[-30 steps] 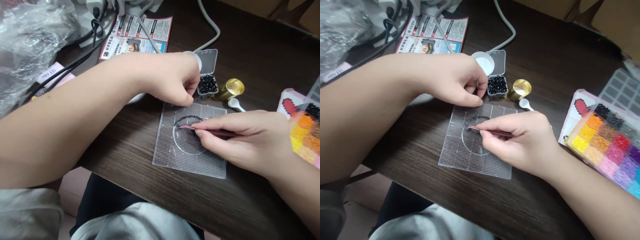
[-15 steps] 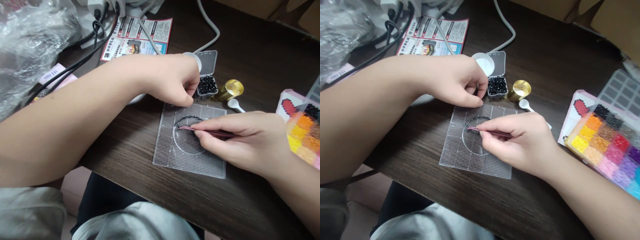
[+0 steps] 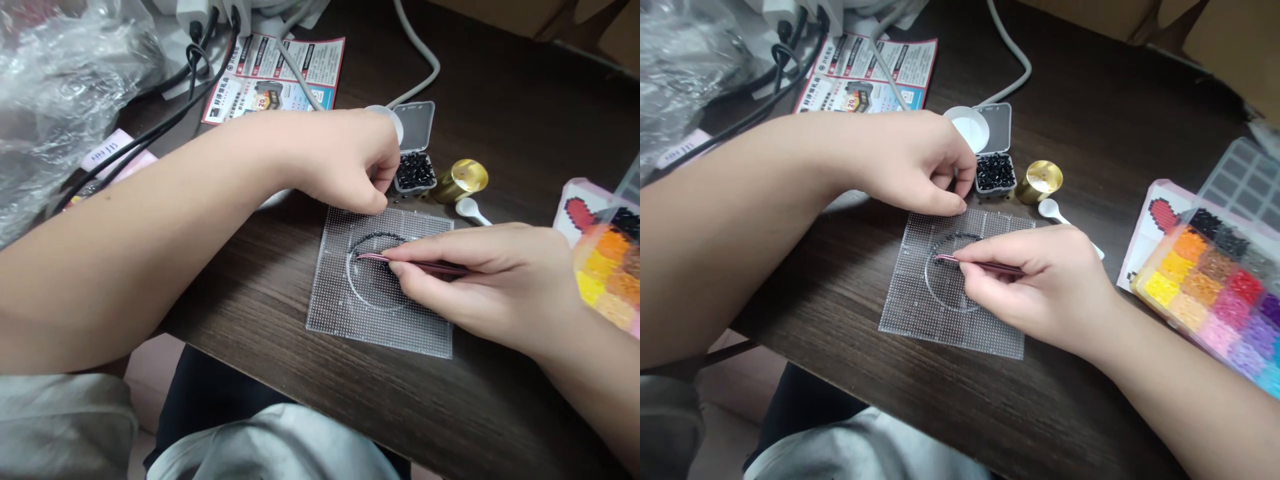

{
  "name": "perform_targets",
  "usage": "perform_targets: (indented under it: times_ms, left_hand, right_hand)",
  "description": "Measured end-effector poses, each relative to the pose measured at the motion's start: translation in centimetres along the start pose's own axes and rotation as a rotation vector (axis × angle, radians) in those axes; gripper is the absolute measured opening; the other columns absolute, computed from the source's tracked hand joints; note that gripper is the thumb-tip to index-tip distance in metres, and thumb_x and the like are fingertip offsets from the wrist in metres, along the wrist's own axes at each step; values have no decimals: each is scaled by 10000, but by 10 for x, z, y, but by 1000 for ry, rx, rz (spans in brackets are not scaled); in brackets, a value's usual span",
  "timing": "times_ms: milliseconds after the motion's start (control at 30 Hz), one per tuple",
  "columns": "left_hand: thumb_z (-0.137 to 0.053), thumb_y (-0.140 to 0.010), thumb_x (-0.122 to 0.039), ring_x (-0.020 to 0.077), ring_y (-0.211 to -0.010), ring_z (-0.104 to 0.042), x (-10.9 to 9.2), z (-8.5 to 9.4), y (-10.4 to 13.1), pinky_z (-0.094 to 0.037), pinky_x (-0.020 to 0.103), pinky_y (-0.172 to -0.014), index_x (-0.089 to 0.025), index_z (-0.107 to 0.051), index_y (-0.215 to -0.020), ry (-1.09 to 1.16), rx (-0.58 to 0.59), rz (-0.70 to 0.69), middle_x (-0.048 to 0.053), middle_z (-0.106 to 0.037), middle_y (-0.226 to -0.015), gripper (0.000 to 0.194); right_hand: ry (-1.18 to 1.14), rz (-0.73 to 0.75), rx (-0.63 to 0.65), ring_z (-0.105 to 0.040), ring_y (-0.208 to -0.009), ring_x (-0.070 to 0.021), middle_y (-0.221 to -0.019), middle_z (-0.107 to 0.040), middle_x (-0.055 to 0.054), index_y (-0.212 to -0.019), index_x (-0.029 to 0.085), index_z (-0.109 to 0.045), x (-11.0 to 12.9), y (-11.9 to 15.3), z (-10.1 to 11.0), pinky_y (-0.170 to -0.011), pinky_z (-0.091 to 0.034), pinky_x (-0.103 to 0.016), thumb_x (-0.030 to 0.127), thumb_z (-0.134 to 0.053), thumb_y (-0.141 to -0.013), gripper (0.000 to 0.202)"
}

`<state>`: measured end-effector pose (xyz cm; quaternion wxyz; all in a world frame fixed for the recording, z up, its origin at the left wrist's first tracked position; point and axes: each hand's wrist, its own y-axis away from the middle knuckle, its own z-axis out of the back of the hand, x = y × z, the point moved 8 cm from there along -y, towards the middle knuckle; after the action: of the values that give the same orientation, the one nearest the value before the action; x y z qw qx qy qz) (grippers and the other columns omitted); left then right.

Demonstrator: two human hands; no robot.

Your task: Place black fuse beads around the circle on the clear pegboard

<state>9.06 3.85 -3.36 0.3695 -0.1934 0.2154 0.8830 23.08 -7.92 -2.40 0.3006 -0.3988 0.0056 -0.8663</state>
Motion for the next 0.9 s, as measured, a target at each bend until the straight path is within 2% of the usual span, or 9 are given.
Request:
perform_targets:
  times_ms: [133, 300, 400, 467, 533, 600, 733, 800, 900]
  left_hand:
    - [-867, -911, -162, 115, -466, -538, 0, 0, 0, -420, 383, -599, -261, -850, -815, -2, 6, 6, -143, -639, -520, 139]
    - [-863, -911, -198, 140, -598, -618, 4, -3, -2, -403, 357, -702, -231, -918, -917, -21, 11, 69, -93, -682, -592, 64]
    - [-867, -921, -235, 149, -641, -641, 6, -4, -2, -412, 351, -739, -230, -945, -967, -36, 13, 80, -85, -697, -625, 91]
    - [-870, -925, -247, 145, -647, -644, 6, -3, -1, -412, 345, -744, -232, -948, -975, -35, 10, 76, -87, -708, -642, 93]
    - [-876, -928, -242, 141, -647, -642, 6, -3, -1, -413, 341, -738, -235, -942, -970, -24, 14, 78, -89, -717, -652, 80]
    - [-876, -922, -217, 137, -642, -634, 5, -1, 0, -416, 336, -737, -235, -941, -976, -21, 15, 85, -91, -718, -655, 87]
    - [-877, -927, -212, 127, -624, -625, 6, -1, 0, -425, 322, -739, -230, -946, -999, -32, 29, 113, -97, -715, -650, 102]
    - [-881, -933, -245, 124, -605, -620, 7, -2, 0, -428, 321, -730, -229, -939, -981, -32, 38, 118, -102, -710, -636, 77]
    - [-867, -925, -257, 126, -611, -630, 8, -2, 0, -438, 318, -741, -229, -941, -980, -50, 34, 119, -102, -711, -630, 97]
  right_hand:
    - [-12, 16, 37, -873, -621, -171, -948, -991, -7, -1127, 271, -1045, 4, -3, 2, -625, -731, -233, 77, -784, -1065, 331]
    - [-57, -7, 38, -910, -672, -179, -981, -999, -5, -1134, 272, -1052, 2, -3, 1, -656, -755, -225, 78, -812, -1067, 316]
    - [-87, -32, -30, -930, -709, -192, -1007, -1004, 9, -1151, 321, -1057, -6, 5, 2, -695, -782, -244, 66, -856, -1062, 337]
    - [-102, -33, -125, -918, -699, -192, -1006, -1003, 21, -1204, 366, -1062, -12, 11, 9, -649, -760, -252, 84, -896, -1071, 353]
    - [-86, -11, -150, -879, -643, -184, -991, -998, 25, -1247, 395, -1064, -15, 13, 14, -556, -701, -260, 134, -942, -1088, 328]
    - [-71, 25, -112, -836, -581, -174, -959, -990, 28, -1231, 404, -1067, -15, 9, 20, -489, -643, -272, 148, -947, -1102, 311]
    - [-120, 116, 76, -861, -610, -164, -957, -990, 39, -1183, 410, -1075, -15, -6, 26, -527, -658, -246, 68, -939, -1039, 395]
    - [-165, 139, 85, -859, -599, -146, -960, -991, 45, -1183, 415, -1079, -18, -11, 31, -535, -663, -210, 46, -931, -1018, 430]
    - [-206, 123, 107, -905, -643, -166, -962, -992, 22, -1151, 393, -1084, -25, -13, 31, -566, -691, -187, 56, -938, -1001, 396]
